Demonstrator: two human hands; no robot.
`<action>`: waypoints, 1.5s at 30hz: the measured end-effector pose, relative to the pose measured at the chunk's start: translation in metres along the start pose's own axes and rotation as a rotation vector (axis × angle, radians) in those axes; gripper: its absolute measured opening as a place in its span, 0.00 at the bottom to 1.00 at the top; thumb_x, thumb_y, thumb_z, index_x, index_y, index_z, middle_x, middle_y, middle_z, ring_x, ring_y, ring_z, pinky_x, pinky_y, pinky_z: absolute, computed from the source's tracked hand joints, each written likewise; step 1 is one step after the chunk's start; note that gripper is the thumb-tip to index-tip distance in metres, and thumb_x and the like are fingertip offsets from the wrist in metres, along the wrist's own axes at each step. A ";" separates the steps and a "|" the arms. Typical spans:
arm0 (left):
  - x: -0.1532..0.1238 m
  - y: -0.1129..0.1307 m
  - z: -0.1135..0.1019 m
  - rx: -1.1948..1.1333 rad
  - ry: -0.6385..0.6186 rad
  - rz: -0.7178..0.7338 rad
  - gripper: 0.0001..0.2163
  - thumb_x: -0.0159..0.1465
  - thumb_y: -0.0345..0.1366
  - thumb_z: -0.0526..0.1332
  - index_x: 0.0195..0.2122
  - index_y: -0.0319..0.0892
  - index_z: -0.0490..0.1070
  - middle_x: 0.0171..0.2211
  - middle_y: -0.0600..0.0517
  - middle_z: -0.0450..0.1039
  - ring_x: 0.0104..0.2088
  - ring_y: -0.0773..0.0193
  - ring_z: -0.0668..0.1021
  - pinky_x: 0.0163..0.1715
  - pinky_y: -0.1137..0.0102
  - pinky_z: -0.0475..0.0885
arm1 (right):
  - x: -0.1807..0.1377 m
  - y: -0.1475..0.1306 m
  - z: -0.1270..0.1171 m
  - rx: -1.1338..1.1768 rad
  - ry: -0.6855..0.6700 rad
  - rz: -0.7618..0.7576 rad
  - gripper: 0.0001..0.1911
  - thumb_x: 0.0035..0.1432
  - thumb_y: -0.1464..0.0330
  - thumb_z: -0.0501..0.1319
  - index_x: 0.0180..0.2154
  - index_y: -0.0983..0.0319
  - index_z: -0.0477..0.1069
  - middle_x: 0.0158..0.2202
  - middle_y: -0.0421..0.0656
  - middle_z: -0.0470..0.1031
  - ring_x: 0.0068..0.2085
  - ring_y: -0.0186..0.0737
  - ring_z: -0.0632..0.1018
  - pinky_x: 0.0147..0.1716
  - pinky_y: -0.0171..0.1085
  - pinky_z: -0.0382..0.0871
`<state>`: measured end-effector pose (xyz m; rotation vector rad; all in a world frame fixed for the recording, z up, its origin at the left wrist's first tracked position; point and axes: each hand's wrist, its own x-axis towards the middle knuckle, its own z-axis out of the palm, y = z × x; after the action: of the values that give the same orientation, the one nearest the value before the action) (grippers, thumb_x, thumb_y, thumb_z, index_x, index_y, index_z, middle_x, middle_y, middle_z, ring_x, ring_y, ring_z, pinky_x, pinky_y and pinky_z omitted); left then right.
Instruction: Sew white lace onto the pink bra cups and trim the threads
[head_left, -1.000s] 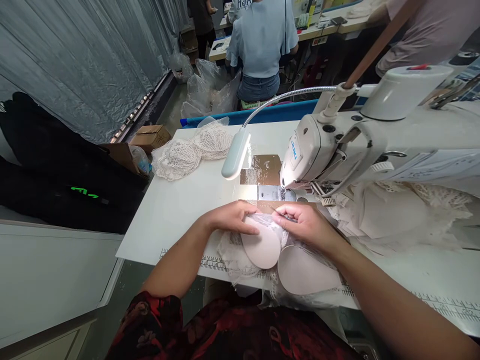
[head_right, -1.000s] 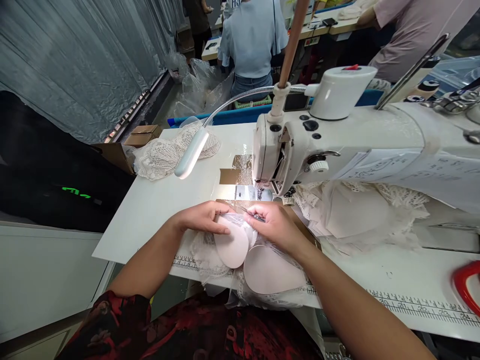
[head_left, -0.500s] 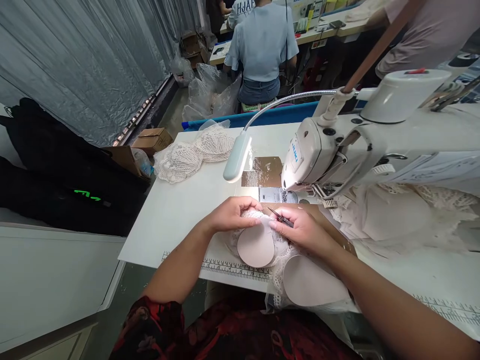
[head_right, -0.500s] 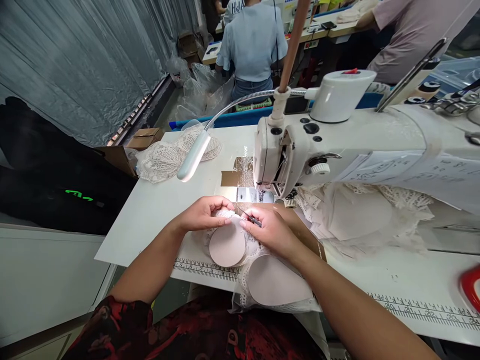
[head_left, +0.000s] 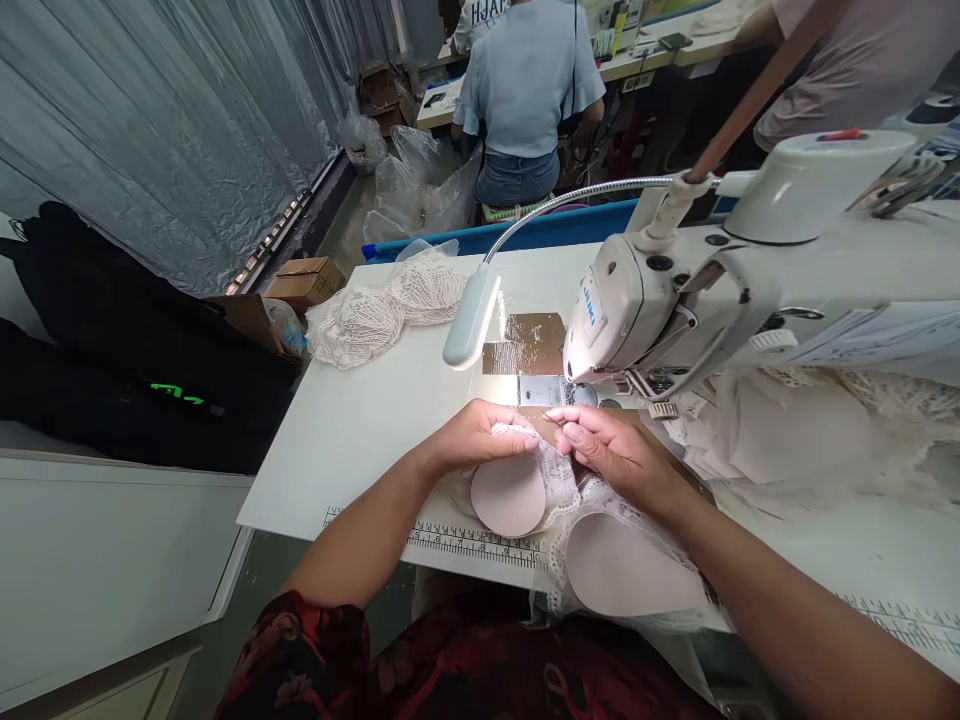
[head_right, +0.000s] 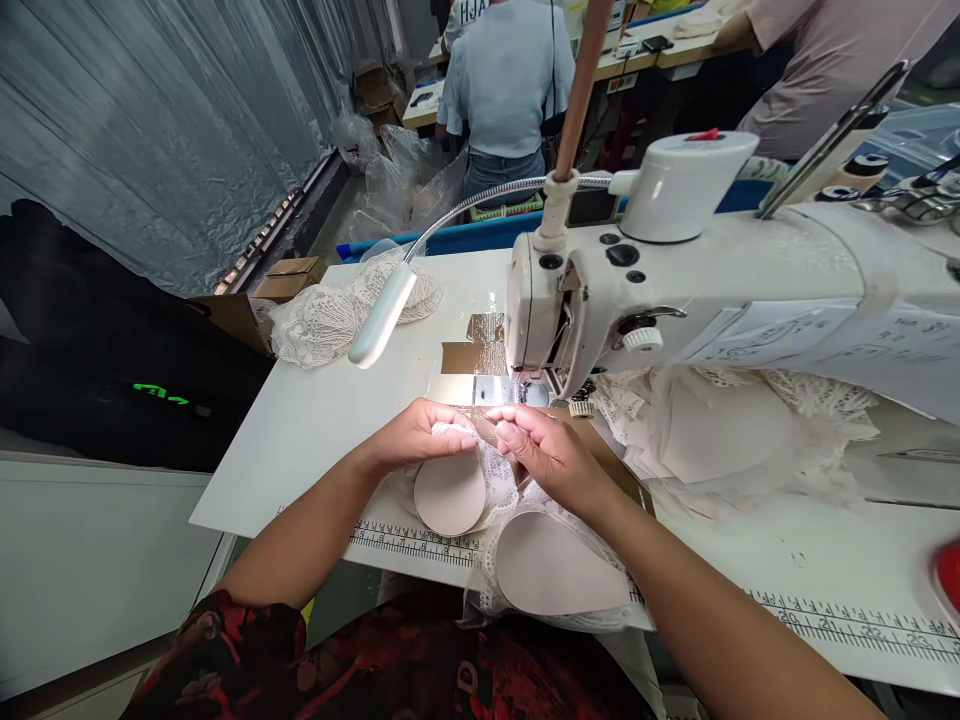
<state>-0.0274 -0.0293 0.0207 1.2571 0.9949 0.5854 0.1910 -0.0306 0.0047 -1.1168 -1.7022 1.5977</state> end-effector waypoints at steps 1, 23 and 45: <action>0.000 -0.001 0.000 -0.034 0.010 0.000 0.12 0.55 0.41 0.68 0.32 0.36 0.76 0.27 0.52 0.72 0.29 0.69 0.71 0.32 0.73 0.65 | 0.000 -0.001 -0.001 -0.028 0.009 -0.003 0.21 0.60 0.55 0.55 0.49 0.60 0.69 0.35 0.43 0.73 0.28 0.36 0.73 0.27 0.37 0.70; 0.003 -0.003 0.005 -0.016 -0.003 -0.023 0.14 0.51 0.43 0.70 0.26 0.35 0.76 0.20 0.56 0.63 0.24 0.72 0.63 0.24 0.73 0.56 | 0.002 -0.016 0.002 -0.261 0.034 -0.121 0.11 0.57 0.61 0.58 0.34 0.60 0.75 0.34 0.43 0.76 0.36 0.41 0.75 0.35 0.39 0.68; 0.003 -0.005 -0.002 0.133 -0.184 0.071 0.13 0.57 0.40 0.66 0.39 0.37 0.77 0.36 0.48 0.75 0.37 0.65 0.74 0.37 0.73 0.68 | 0.004 -0.010 -0.004 -0.038 -0.037 0.063 0.14 0.56 0.56 0.59 0.34 0.60 0.67 0.21 0.35 0.66 0.22 0.33 0.66 0.21 0.34 0.59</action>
<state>-0.0286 -0.0268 0.0153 1.4416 0.8493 0.4543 0.1900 -0.0248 0.0146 -1.1767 -1.7438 1.6397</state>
